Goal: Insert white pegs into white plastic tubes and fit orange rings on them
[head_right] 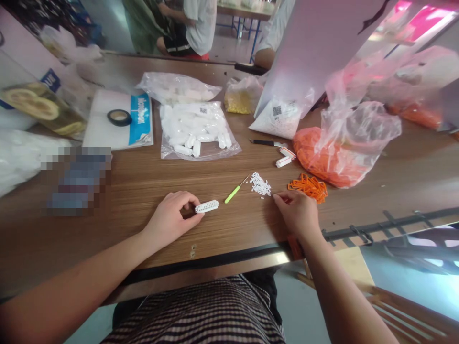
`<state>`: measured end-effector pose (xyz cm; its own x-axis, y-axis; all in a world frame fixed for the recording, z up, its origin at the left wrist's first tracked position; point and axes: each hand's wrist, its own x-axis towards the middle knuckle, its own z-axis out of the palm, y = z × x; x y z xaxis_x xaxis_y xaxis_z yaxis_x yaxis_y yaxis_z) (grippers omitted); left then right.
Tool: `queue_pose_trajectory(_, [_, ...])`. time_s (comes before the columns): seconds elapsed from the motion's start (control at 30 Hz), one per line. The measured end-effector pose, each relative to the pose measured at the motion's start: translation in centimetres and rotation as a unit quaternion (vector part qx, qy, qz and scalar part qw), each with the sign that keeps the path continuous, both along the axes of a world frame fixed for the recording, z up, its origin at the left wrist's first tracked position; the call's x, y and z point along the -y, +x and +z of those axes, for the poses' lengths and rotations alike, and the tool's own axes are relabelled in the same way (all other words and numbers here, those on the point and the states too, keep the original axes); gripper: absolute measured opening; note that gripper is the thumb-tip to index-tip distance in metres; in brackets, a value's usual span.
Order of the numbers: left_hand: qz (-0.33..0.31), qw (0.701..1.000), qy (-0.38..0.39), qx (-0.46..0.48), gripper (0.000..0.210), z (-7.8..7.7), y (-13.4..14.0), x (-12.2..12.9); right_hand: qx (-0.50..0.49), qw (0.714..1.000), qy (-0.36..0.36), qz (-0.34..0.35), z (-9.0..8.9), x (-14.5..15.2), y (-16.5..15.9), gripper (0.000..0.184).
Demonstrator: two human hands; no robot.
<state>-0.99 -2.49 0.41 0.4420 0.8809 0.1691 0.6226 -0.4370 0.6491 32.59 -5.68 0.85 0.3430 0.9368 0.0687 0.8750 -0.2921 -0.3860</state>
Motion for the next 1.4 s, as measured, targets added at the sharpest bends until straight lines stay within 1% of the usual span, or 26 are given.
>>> queue_pose_trajectory(0.1, [0.001,1.0,0.0,0.001,0.009,0.0,0.1,0.0,-0.012,1.0,-0.019,-0.002,0.2,-0.1,0.1,0.028])
queue_pose_trajectory(0.2, [0.001,1.0,-0.004,-0.002,0.01,0.0,0.1,0.0,-0.009,1.0,-0.011,-0.002,0.1,-0.2,0.1,0.028])
queue_pose_trajectory(0.3, [-0.006,1.0,-0.003,-0.001,0.012,0.0,0.1,0.0,-0.056,0.998,-0.01,-0.033,-0.1,-0.4,0.4,0.028])
queue_pose_trajectory(0.37, [-0.007,1.0,-0.001,0.0,0.013,-0.1,0.0,0.0,-0.096,0.994,-0.008,-0.049,0.3,-0.6,0.3,0.028])
queue_pose_trajectory(0.4, [-0.007,1.0,-0.001,0.0,0.013,-0.1,0.0,-0.1,-0.112,0.993,-0.001,-0.047,0.7,-0.6,-0.1,0.028])
queue_pose_trajectory(0.43, [-0.008,1.0,-0.001,0.001,0.013,-0.1,0.0,-0.1,-0.129,0.991,0.008,-0.032,1.2,-0.7,-0.8,0.028])
queue_pose_trajectory(0.47, [-0.009,1.0,-0.002,0.002,0.012,-0.1,0.0,-0.1,-0.146,0.989,0.02,-0.001,1.8,-0.7,-1.8,0.027])
queue_pose_trajectory(0.5, [-0.009,1.0,-0.004,0.003,0.012,-0.1,0.0,-0.1,-0.163,0.985,0.03,0.042,2.5,-0.8,-3.0,0.026])
queue_pose_trajectory(0.53, [-0.009,1.0,-0.005,0.004,0.011,0.0,0.0,-0.1,-0.179,0.978,0.036,0.104,3.1,-1.0,-4.5,0.024])
queue_pose_trajectory(0.6, [-0.008,1.0,-0.01,0.005,0.011,0.1,0.0,-0.1,-0.188,0.951,0.038,0.245,4.2,-1.5,-7.6,0.017])
queue_pose_trajectory(0.63, [-0.008,1.0,-0.012,0.006,0.01,0.2,0.0,-0.1,-0.177,0.937,0.033,0.301,4.5,-1.8,-9.1,0.016])
queue_pose_trajectory(0.67, [-0.009,1.0,-0.013,0.006,0.01,0.2,0.0,-0.1,-0.162,0.922,0.031,0.35,4.7,-2.2,-10.4,0.015])
queue_pose_trajectory(0.73, [-0.011,1.0,-0.013,0.006,0.01,0.2,0.0,-0.1,-0.132,0.904,0.022,0.406,4.6,-3.1,-12.2,0.013])
queue_pose_trajectory(0.8, [-0.013,1.0,-0.01,0.009,0.011,0.2,0.0,-0.1,-0.111,0.897,0.008,0.427,4.0,-3.7,-12.9,0.011])
queue_pose_trajectory(0.9, [-0.012,1.0,-0.003,0.017,0.012,0.1,0.0,-0.1,-0.101,0.896,-0.004,0.432,3.2,-4.1,-12.9,0.009])
queue_pose_trajectory(1.07, [-0.015,1.0,0.0,0.018,0.011,0.0,0.0,-0.1,-0.102,0.896,0.011,0.432,2.6,-3.9,-12.6,0.01])
queue_pose_trajectory(1.17, [-0.015,1.0,-0.002,0.019,0.011,-0.1,0.0,-0.1,-0.075,0.889,0.041,0.451,2.7,-3.8,-12.8,0.011])
queue_pose_trajectory(1.3, [-0.014,1.0,0.001,0.023,0.012,-0.1,-0.1,-0.1,0.007,0.864,0.095,0.495,2.9,-3.6,-12.8,0.018])
queue_pose_trajectory(1.4, [-0.014,1.0,0.001,0.022,0.012,-0.1,0.0,-0.1,0.022,0.861,0.115,0.495,3.0,-3.4,-12.6,0.018])
